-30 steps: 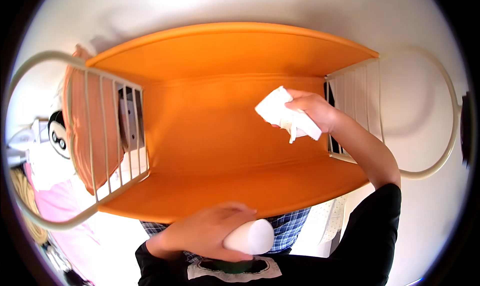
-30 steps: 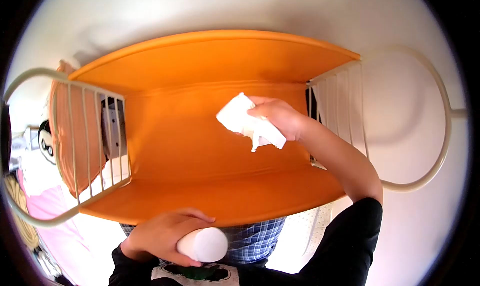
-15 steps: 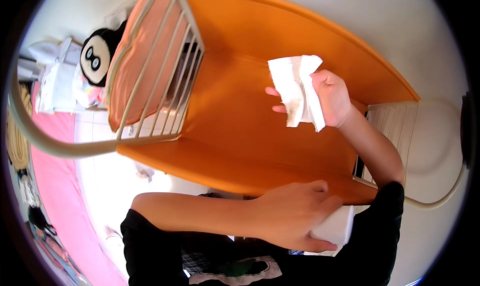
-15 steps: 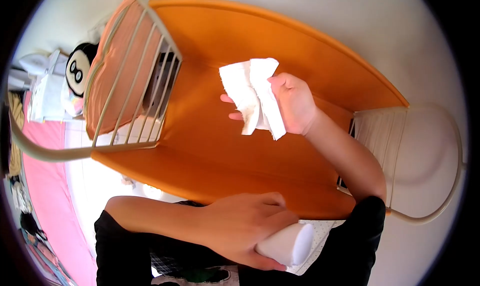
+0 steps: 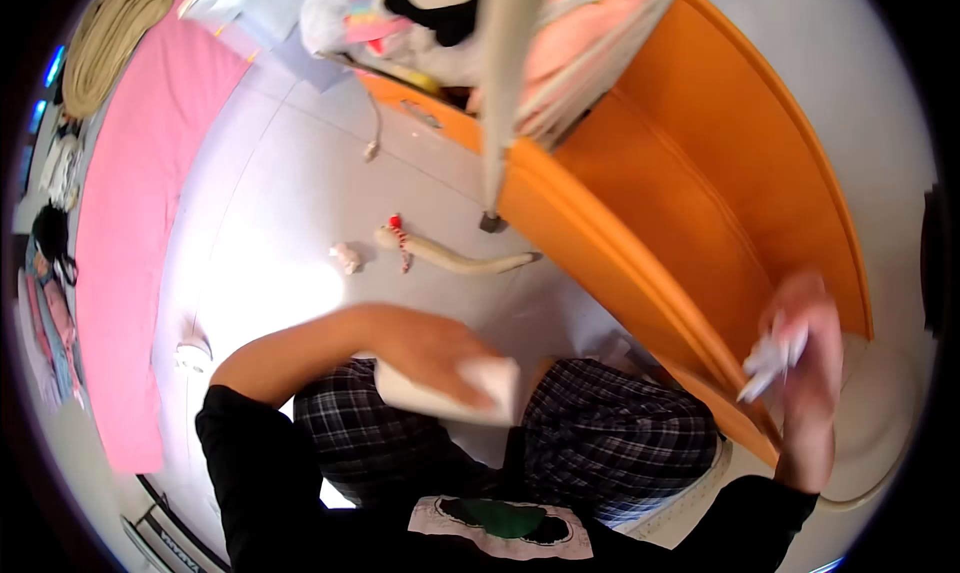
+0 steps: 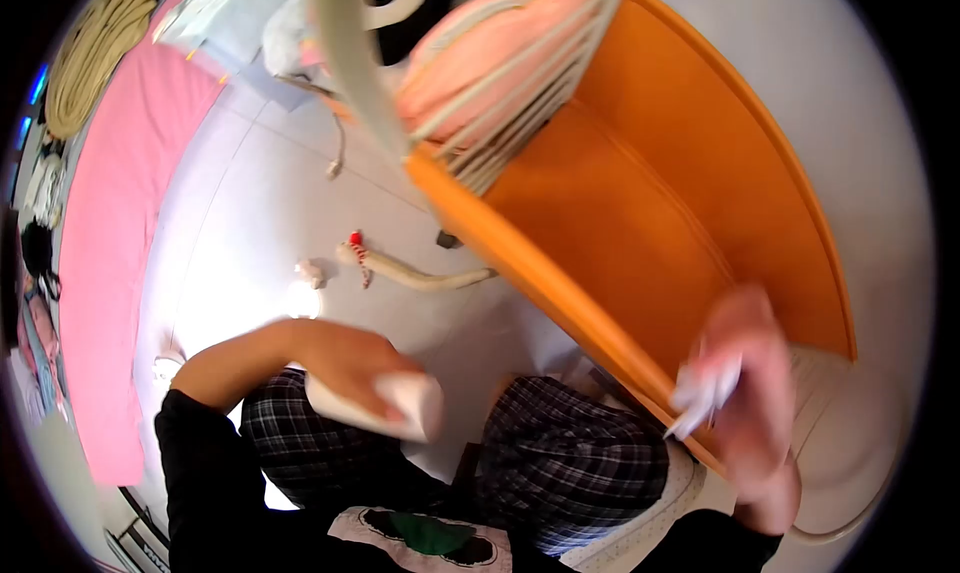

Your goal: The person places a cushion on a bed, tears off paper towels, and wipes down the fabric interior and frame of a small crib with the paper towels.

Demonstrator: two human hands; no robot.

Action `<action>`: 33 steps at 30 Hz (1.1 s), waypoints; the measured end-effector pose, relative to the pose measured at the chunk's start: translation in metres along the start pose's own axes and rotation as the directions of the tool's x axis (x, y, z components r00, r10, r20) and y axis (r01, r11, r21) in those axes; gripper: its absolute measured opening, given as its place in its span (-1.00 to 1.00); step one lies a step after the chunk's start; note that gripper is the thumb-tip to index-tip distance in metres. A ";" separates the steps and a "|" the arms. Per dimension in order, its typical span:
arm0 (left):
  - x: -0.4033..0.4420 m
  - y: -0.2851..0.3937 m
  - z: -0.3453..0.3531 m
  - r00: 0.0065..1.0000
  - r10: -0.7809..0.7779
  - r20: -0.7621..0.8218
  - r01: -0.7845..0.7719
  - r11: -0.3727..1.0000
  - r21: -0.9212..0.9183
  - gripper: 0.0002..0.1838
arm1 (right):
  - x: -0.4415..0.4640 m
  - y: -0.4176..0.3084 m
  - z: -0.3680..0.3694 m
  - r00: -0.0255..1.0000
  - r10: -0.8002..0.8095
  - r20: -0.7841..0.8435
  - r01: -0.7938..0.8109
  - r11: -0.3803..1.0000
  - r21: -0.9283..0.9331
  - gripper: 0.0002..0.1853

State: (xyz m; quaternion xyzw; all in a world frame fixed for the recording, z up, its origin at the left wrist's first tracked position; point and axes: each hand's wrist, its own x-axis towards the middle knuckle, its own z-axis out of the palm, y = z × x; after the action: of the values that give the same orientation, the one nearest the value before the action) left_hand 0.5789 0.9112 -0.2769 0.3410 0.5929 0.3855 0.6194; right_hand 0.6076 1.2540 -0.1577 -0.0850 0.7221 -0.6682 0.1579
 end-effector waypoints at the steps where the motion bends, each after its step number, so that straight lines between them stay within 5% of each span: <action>1: -0.027 -0.030 -0.009 0.994 -0.072 -0.083 0.064 0.993 -0.098 -0.29 | -0.002 -0.006 0.021 0.994 -0.022 0.110 0.044 0.978 -0.204 -0.66; 2: -0.052 -0.075 -0.011 0.965 -0.105 -0.239 0.069 0.986 -0.153 -0.31 | -0.004 -0.011 0.042 0.975 -0.044 0.219 0.128 0.914 -0.385 -0.56; 3: -0.071 -0.119 -0.009 0.912 -0.146 -0.382 0.068 0.975 -0.211 -0.32 | 0.001 -0.014 0.058 0.903 -0.060 0.425 0.341 0.703 -0.624 -0.47; 5: -0.099 -0.170 -0.002 0.837 -0.124 -0.534 -0.378 0.575 -0.726 -0.32 | 0.013 0.009 0.099 0.901 0.040 0.431 0.260 0.747 -0.612 -0.42; 7: -0.082 -0.211 0.007 0.638 -0.080 -0.766 -0.700 0.354 -0.620 -0.32 | 0.017 0.061 0.112 0.906 0.161 0.391 0.094 0.825 -0.558 -0.54; 9: -0.087 -0.241 0.013 0.554 -0.070 -0.830 -0.777 0.316 -0.545 -0.27 | 0.030 0.094 0.146 0.870 0.184 0.458 0.109 0.834 -0.541 -0.67; 11: -0.092 -0.259 0.021 0.358 -0.311 -0.880 -0.881 0.200 -0.429 -0.22 | 0.043 0.144 0.177 0.864 0.232 0.446 0.038 0.855 -0.517 -0.66; 12: -0.098 -0.275 0.024 0.340 -0.327 -0.882 -0.901 0.155 -0.404 -0.17 | 0.056 0.159 0.196 0.811 0.419 0.408 -0.169 0.836 -0.523 -0.73; 14: -0.106 -0.282 0.029 0.294 -0.356 -0.887 -0.928 0.117 -0.355 -0.16 | 0.080 0.216 0.229 0.865 0.089 0.494 0.261 0.761 -0.594 -0.80; 16: -0.112 -0.291 0.032 0.241 -0.378 -0.894 -0.952 0.085 -0.293 -0.14 | 0.115 0.249 0.276 0.888 0.085 0.453 0.277 0.687 -0.672 -0.80; 18: -0.121 -0.305 0.038 0.229 -0.305 -0.925 -0.972 -0.116 -0.202 -0.24 | 0.148 0.268 0.325 0.913 0.251 0.320 0.062 0.691 -0.720 -0.77; 20: -0.120 -0.317 0.043 0.200 -0.328 -0.923 -0.979 -0.098 -0.177 -0.28 | 0.171 0.325 0.363 0.965 -0.028 0.262 0.181 0.793 -0.582 -0.75; 24: -0.104 -0.331 0.046 0.160 -0.365 -0.917 -0.987 -0.069 -0.144 -0.37 | 0.192 0.386 0.405 0.978 -0.013 0.208 0.117 0.861 -0.495 -0.65; 27: -0.093 -0.335 0.044 0.163 -0.392 -0.905 -0.987 -0.067 -0.149 -0.39 | 0.192 0.399 0.398 0.968 -0.198 0.154 0.250 0.811 -0.529 -0.55; 29: -0.081 -0.334 0.039 0.177 -0.450 -0.875 -0.976 0.036 -0.216 -0.38 | 0.197 0.372 0.369 0.917 0.356 0.178 -0.327 0.929 -0.176 -0.45; 33: -0.050 -0.306 0.023 0.231 -0.365 -0.902 -0.885 0.306 -0.351 -0.36 | 0.178 0.321 0.347 0.967 0.241 0.080 -0.248 0.965 0.086 -0.46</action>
State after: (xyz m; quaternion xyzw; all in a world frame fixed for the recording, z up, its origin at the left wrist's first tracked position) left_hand 0.6246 0.7243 -0.5213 -0.2290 0.4055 0.8785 0.1062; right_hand 0.5879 0.8991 -0.5165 -0.0104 0.6884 -0.6740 0.2677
